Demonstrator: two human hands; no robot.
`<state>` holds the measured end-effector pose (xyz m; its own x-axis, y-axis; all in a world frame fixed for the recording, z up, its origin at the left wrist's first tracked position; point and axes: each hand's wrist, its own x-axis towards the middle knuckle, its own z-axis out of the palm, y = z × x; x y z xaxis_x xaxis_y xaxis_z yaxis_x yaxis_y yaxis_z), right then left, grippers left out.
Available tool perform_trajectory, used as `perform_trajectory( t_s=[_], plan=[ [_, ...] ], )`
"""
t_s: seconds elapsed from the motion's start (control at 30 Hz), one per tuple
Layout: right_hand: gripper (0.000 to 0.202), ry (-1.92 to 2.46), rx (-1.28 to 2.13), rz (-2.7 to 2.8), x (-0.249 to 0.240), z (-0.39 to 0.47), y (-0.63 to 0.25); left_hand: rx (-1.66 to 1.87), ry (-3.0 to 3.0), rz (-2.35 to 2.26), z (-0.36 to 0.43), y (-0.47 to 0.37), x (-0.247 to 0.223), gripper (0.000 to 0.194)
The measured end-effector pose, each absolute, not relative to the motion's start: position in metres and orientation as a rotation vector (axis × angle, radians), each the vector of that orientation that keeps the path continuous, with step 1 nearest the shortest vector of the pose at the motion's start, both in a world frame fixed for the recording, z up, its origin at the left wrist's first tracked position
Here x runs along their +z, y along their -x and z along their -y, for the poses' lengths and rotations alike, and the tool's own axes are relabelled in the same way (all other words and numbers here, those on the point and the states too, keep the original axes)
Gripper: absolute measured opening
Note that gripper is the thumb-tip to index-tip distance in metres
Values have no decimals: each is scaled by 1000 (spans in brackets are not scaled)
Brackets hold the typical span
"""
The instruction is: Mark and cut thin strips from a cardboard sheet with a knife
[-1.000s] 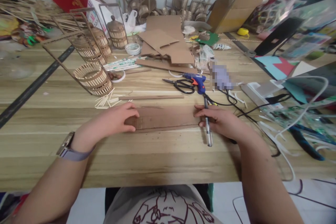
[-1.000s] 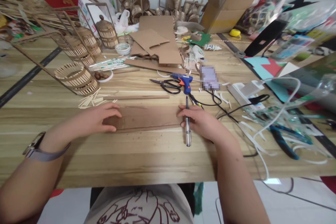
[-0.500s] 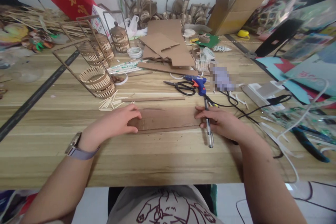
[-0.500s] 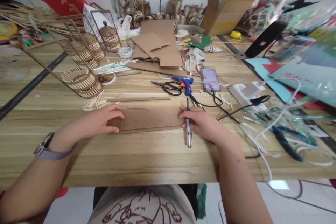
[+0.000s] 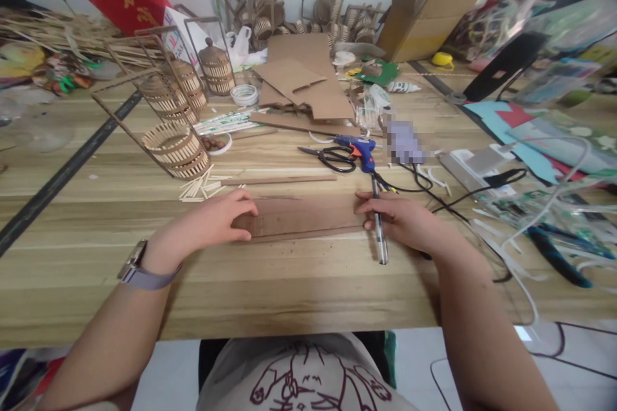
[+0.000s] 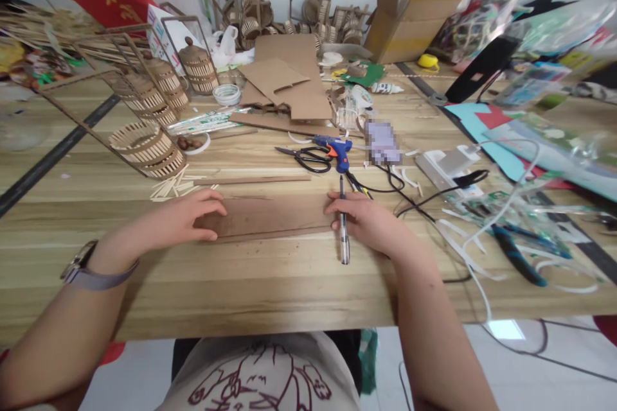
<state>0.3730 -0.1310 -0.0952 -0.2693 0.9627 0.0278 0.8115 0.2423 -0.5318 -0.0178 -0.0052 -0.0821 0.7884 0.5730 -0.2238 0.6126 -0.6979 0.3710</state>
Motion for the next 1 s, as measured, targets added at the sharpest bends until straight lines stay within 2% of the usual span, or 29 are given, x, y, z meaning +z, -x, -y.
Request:
perform_trajectory(
  t_s=[1.0],
  plan=[
    [23,1609,613,2196,-101,130,-377,-190,-2506,-919,6,14,-77,29]
  ],
)
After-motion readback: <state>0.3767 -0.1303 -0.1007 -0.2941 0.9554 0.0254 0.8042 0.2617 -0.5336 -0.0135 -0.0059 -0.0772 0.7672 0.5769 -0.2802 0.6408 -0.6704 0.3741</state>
